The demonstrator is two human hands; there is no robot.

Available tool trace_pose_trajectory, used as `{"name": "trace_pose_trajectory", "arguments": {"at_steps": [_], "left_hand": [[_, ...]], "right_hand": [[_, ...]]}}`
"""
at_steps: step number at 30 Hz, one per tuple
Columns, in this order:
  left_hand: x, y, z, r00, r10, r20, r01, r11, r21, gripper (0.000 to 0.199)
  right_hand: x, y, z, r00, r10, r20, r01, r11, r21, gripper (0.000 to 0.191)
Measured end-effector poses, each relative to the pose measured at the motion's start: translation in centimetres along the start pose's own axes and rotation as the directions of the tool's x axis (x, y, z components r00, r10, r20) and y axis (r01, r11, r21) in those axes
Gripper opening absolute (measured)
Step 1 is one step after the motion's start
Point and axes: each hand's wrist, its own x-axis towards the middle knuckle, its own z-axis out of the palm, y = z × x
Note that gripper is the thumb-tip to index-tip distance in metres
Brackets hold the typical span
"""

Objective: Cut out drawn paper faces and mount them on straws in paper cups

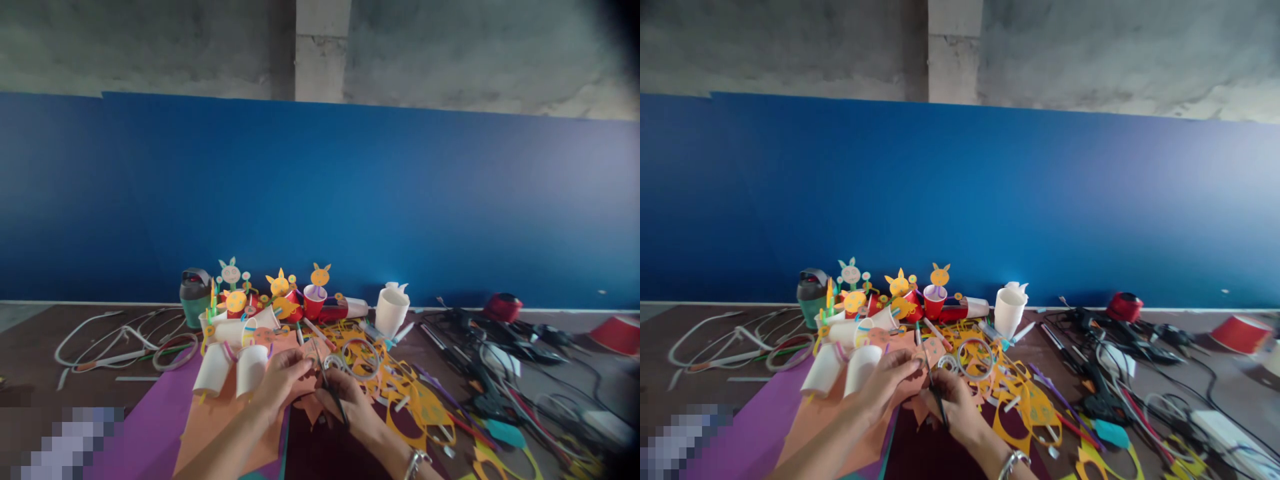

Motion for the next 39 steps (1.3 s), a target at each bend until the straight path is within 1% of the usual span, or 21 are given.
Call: {"name": "trace_pose_trajectory", "arguments": {"at_steps": [4,7,13,16,19,24,31,36,39], "left_hand": [[0.0,-0.4,0.1,0.999,-0.034,-0.007,0.034,0.997,-0.065,0.018],[0.0,-0.7,0.1,0.998,-0.059,-0.006,0.058,0.992,-0.113,0.018],[0.0,-0.7,0.1,0.999,-0.043,0.002,0.043,0.993,-0.113,0.017],[0.0,-0.6,0.1,0.999,-0.053,0.006,0.054,0.991,-0.124,0.018],[-0.1,-0.4,0.2,0.999,-0.046,0.007,0.047,0.993,-0.110,0.018],[-0.2,0.2,0.2,1.000,-0.020,-0.001,0.020,0.999,-0.038,0.018],[0.3,0.0,-0.3,1.000,-0.029,0.001,0.029,0.999,0.016,0.022],[0.3,0.0,-0.4,0.997,-0.071,0.005,0.071,0.997,-0.030,0.021],[0.0,0.3,0.0,0.996,-0.088,-0.004,0.087,0.990,-0.113,0.020]], "right_hand": [[0.0,0.3,-0.1,1.000,-0.010,0.015,0.009,1.000,0.025,0.038],[0.0,0.6,-0.3,1.000,-0.024,0.016,0.024,0.999,0.027,0.037],[0.1,0.8,-0.1,0.999,-0.031,0.009,0.031,0.999,0.012,0.035],[0.1,0.6,0.0,1.000,-0.031,-0.001,0.031,0.999,-0.015,0.036],[0.0,0.5,0.0,1.000,-0.023,-0.011,0.023,0.999,-0.030,0.037],[0.0,0.2,0.0,1.000,-0.024,-0.018,0.024,0.999,-0.033,0.037],[0.0,0.1,0.0,1.000,-0.012,-0.021,0.011,1.000,-0.022,0.036],[0.0,0.1,0.1,0.999,-0.009,-0.032,0.009,1.000,-0.002,0.037],[0.0,-0.1,0.0,1.000,-0.014,-0.025,0.013,1.000,-0.025,0.035]]}}
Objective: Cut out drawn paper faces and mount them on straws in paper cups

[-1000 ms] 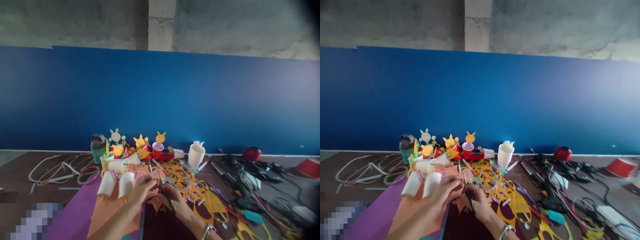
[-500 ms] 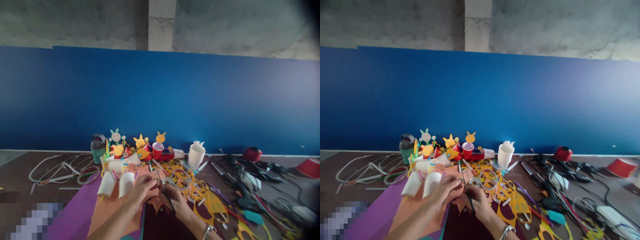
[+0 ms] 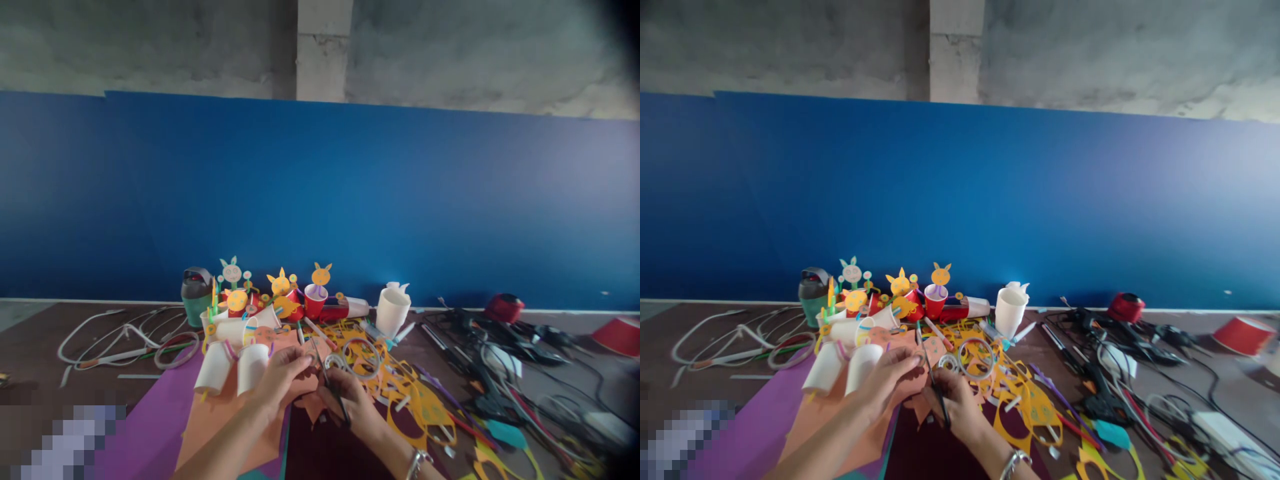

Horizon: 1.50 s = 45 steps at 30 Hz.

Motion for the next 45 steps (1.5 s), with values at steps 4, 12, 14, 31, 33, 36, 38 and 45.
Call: {"name": "trace_pose_trajectory", "arguments": {"at_steps": [4,12,14,31,33,36,38,45], "left_hand": [[-0.5,0.2,0.6,0.998,-0.053,0.034,0.056,0.992,-0.116,0.022],[-0.4,0.2,0.5,1.000,-0.012,0.001,0.012,1.000,0.020,0.023],[-0.3,0.2,0.4,1.000,-0.001,0.005,0.001,1.000,0.021,0.021],[0.0,-0.1,0.0,1.000,0.009,0.001,-0.009,1.000,0.013,0.022],[0.0,0.0,0.1,1.000,0.004,-0.004,-0.003,1.000,0.028,0.021],[-0.1,0.2,0.1,1.000,-0.019,0.005,0.019,0.999,0.037,0.017],[-0.1,0.3,0.1,1.000,-0.023,0.003,0.023,0.999,0.031,0.016],[0.0,0.7,-0.3,1.000,-0.014,0.023,0.013,0.999,0.049,0.014]], "right_hand": [[0.0,0.0,-0.1,1.000,-0.001,0.004,0.001,0.999,-0.032,0.033],[-0.1,0.4,0.0,1.000,0.012,0.023,-0.011,1.000,-0.024,0.035],[-0.1,0.4,-0.1,1.000,0.008,0.028,-0.008,1.000,-0.023,0.036],[0.0,-0.2,0.1,0.999,0.033,0.008,-0.033,0.999,-0.026,0.037],[0.0,0.0,0.0,0.999,0.038,0.026,-0.038,0.999,-0.021,0.037],[0.0,0.1,-0.1,0.999,0.029,0.036,-0.029,0.999,-0.020,0.037],[-0.1,0.2,-0.1,0.999,0.031,0.030,-0.031,0.999,-0.028,0.037],[0.0,-0.1,0.0,1.000,0.025,0.009,-0.025,1.000,-0.001,0.035]]}}
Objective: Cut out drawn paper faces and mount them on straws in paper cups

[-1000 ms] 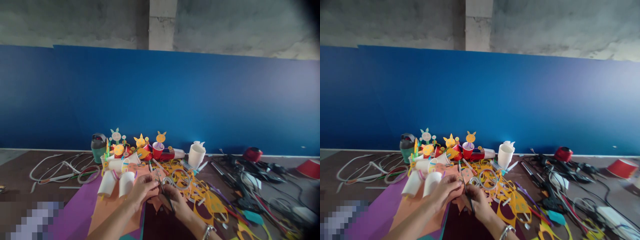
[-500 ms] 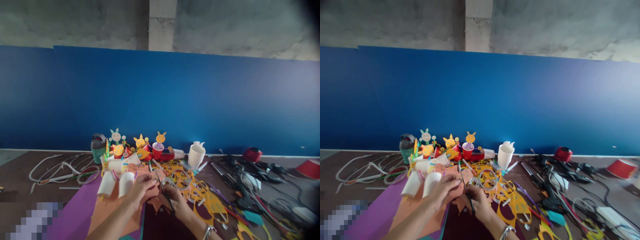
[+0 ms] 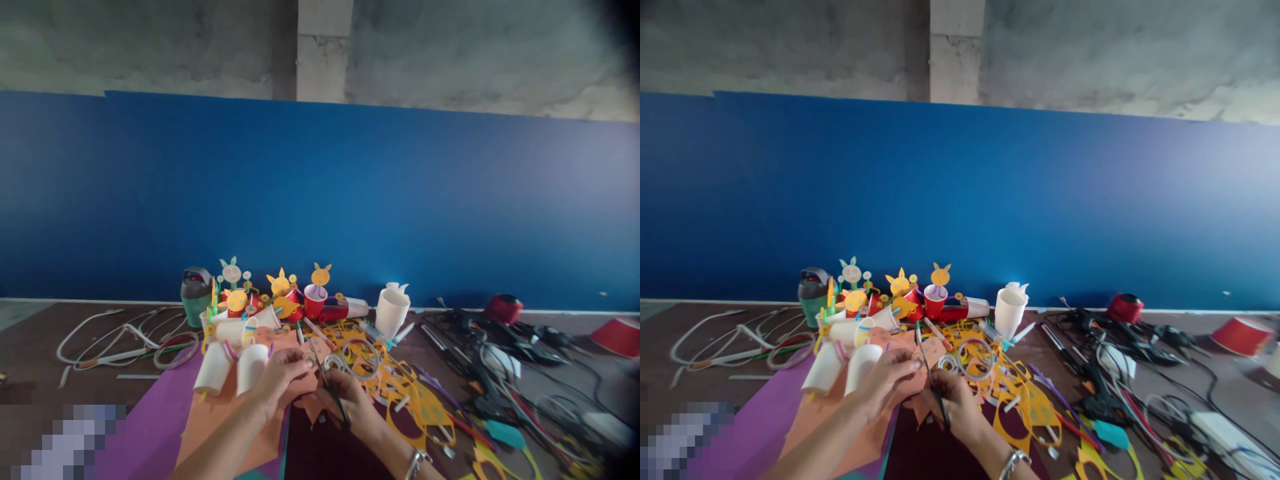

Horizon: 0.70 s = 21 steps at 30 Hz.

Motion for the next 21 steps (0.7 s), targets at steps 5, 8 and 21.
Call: {"name": "trace_pose_trajectory", "arguments": {"at_steps": [5,8,21], "left_hand": [[-0.1,0.1,0.2,1.000,0.021,0.007,-0.021,0.999,-0.028,0.016],[-0.3,-0.3,0.5,1.000,-0.010,0.018,0.011,0.997,-0.073,0.019],[-0.4,-0.6,0.7,0.996,-0.084,0.044,0.091,0.979,-0.182,0.025]], "right_hand": [[0.0,0.0,0.0,1.000,-0.003,-0.006,0.003,1.000,-0.001,0.033],[0.1,0.2,-0.1,1.000,-0.010,-0.008,0.010,1.000,-0.019,0.032],[0.3,1.7,-0.4,1.000,0.002,0.008,-0.002,1.000,-0.027,0.029]]}}
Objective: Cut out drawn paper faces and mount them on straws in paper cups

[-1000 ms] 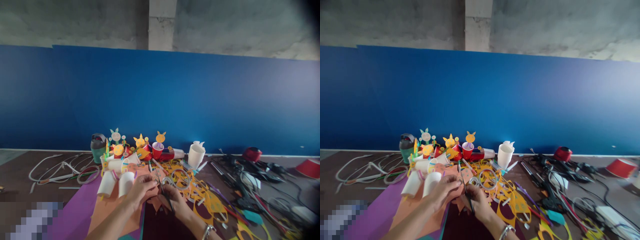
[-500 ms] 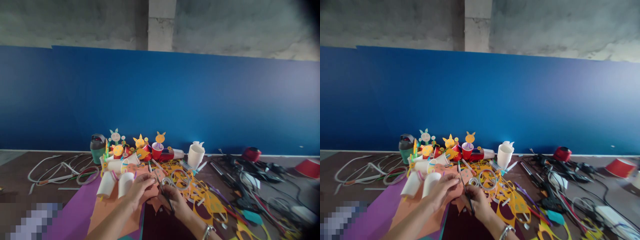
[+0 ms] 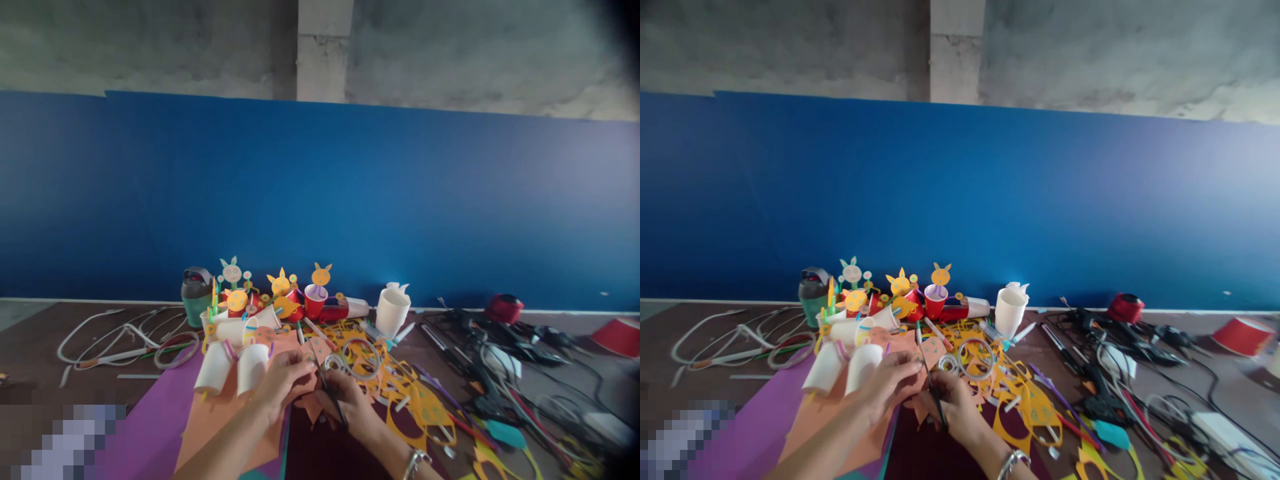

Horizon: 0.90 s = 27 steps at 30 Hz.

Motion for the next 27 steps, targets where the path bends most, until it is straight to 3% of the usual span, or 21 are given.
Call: {"name": "trace_pose_trajectory", "arguments": {"at_steps": [13,21,27], "left_hand": [[0.6,-0.2,-0.8,1.000,-0.012,-0.024,0.012,1.000,-0.001,0.018],[1.0,-0.9,-1.3,0.998,0.057,0.011,-0.057,0.998,-0.019,0.016],[0.4,-0.6,-0.6,0.999,-0.025,0.041,0.026,0.999,-0.033,0.021]], "right_hand": [[-0.2,-0.8,0.1,1.000,-0.018,-0.014,0.018,1.000,0.006,0.030],[-0.1,-1.1,0.2,1.000,0.002,-0.010,-0.001,1.000,0.019,0.031],[-0.2,-0.9,0.2,1.000,-0.009,0.014,0.008,1.000,0.028,0.033]]}}
